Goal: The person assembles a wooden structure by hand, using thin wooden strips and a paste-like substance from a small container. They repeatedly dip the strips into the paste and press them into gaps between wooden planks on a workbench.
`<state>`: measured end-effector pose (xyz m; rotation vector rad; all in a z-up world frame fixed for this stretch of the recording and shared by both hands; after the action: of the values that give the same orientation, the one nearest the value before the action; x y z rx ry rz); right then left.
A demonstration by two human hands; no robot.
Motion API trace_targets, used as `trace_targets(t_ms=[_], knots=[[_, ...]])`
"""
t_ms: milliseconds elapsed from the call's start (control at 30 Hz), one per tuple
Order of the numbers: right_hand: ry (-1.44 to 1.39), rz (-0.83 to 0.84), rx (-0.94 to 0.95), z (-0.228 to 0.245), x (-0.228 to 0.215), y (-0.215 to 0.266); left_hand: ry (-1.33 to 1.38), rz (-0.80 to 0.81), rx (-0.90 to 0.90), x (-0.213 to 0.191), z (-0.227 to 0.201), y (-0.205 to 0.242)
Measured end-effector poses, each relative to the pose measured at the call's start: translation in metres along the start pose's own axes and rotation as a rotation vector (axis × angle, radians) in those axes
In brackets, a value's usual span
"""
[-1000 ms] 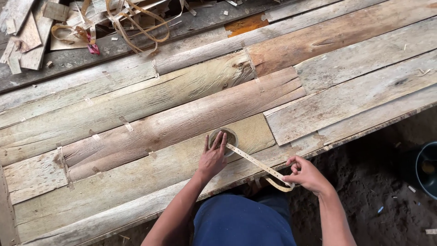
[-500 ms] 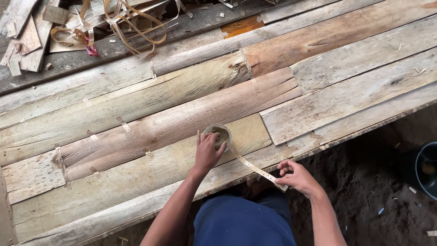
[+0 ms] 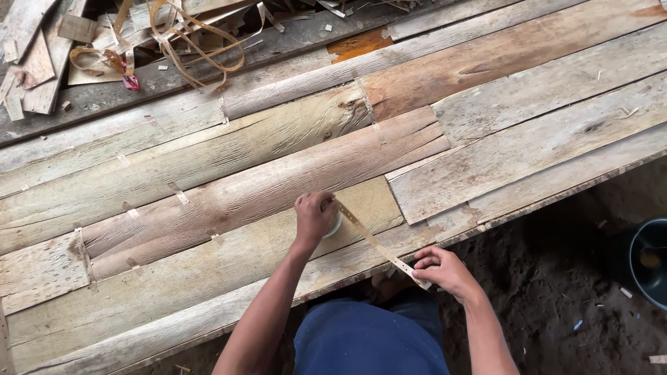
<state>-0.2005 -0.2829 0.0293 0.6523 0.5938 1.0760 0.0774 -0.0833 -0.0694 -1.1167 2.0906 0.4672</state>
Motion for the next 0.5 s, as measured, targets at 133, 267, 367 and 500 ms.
trace_targets(t_ms=[133,267,367,500], knots=[[-0.015,-0.092,0.125,0.000,-0.011,0.008,0.151,0.045,-0.065,-0.016,-0.060,-0.030],[-0.156,-0.208,0.194,-0.027,-0.025,-0.004,0.128,0.160,-0.056,0.045,-0.064,-0.073],[-0.185,-0.234,0.247,-0.033,-0.030,-0.011,0.084,0.260,-0.114,0.079,-0.071,-0.092],[-0.234,-0.269,0.272,-0.040,-0.037,-0.025,0.044,0.300,-0.169,0.107,-0.076,-0.110]])
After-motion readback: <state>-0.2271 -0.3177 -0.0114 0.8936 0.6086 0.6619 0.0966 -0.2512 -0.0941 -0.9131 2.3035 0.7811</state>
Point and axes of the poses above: each hand's wrist, its own y-axis away from the middle knuckle, its own x-axis out of the palm, z = x × y, the point moved 4 cm from there along -y, towards the middle knuckle, and after that the axes turned 3 degrees about z, right-handed, at the moved point
